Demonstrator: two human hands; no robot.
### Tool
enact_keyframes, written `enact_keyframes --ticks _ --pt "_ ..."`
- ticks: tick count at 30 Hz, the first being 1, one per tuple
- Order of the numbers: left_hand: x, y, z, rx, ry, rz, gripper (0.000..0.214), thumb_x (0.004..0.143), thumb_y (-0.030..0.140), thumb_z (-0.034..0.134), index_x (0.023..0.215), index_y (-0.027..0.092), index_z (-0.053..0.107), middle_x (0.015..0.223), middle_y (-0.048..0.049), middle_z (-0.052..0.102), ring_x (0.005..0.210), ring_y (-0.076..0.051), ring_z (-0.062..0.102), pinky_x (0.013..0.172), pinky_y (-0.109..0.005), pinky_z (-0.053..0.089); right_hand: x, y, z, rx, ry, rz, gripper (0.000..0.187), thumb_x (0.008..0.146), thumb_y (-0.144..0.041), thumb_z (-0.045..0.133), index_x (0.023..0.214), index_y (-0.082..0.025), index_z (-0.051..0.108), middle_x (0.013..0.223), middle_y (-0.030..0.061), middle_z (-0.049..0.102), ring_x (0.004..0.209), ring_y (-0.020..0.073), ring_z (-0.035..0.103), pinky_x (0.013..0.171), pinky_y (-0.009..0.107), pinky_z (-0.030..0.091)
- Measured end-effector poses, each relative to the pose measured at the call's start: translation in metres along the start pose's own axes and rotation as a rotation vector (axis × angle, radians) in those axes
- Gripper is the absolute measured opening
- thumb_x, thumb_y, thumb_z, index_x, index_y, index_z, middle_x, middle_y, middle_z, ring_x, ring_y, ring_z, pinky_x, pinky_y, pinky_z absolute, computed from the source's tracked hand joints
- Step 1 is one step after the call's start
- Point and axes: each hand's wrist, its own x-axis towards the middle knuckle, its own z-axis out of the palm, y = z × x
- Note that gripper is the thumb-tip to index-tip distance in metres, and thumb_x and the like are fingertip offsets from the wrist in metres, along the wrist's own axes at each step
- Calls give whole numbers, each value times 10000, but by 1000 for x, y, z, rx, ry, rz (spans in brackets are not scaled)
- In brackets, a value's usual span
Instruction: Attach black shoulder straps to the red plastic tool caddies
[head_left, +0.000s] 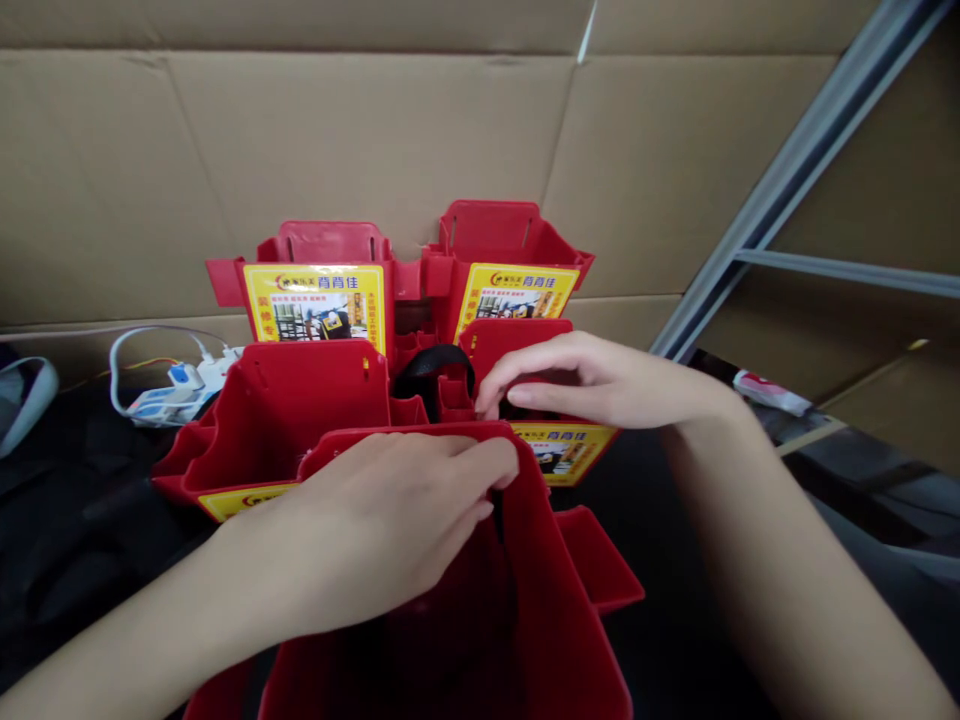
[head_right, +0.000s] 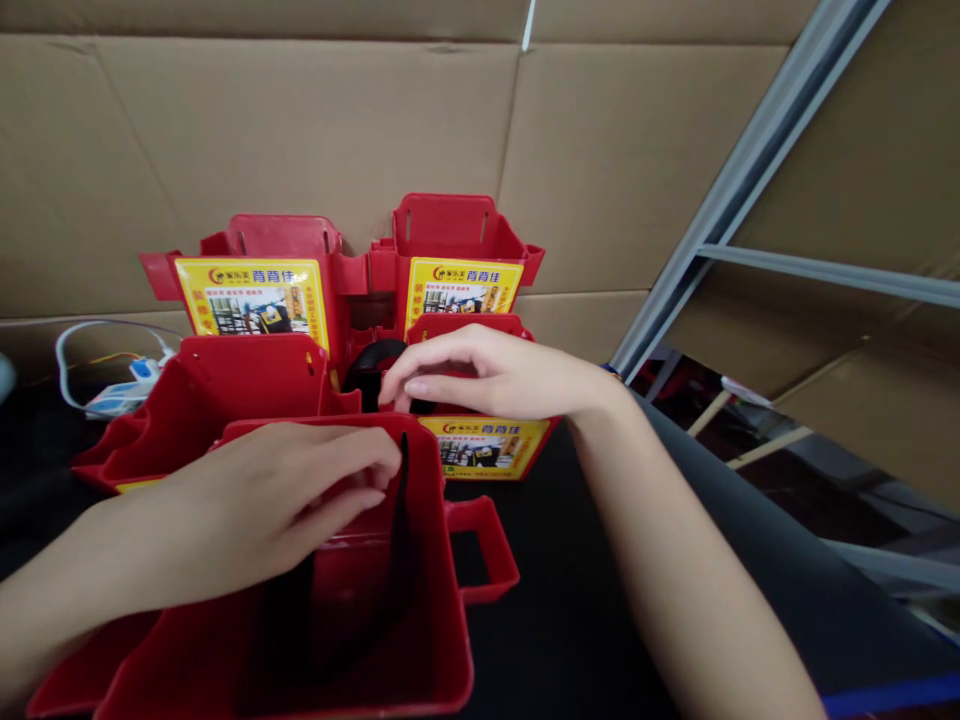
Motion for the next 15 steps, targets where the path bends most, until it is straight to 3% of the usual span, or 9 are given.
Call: enact_keyframes --ticks 3,5,10,15 --pt "0 -2 0 67 -26 78 522 852 59 359 1269 372 379 1099 20 582 862 -158 597 722 -269 439 -4 -10 -1 -30 -29 57 225 854 -244 526 1044 -191 633 1042 9 647 938 124 600 812 232 467" --pt "1 -4 2 97 -45 104 508 862 84 390 1282 369 382 1143 9 566 915 -174 593 756 -280 446 -3 -12 2 -45 -58 81 242 835 -265 552 1054 -195 629 1038 11 647 919 135 603 799 246 470" --pt "7 -6 3 164 -9 119 282 901 146 379 1102 240 553 1037 -27 602 836 -159 595 689 -257 435 4 -10 12 -48 -98 37 237 845 -262 538 1047 -172 625 994 7 656 862 114 602 771 226 452" --pt "-14 -6 -10 51 -193 146 204 846 117 461 788 240 613 822 60 647 685 -100 578 637 -213 410 4 -8 11 -87 -107 76 243 852 -296 526 1031 -171 634 965 15 649 817 119 585 721 235 435"
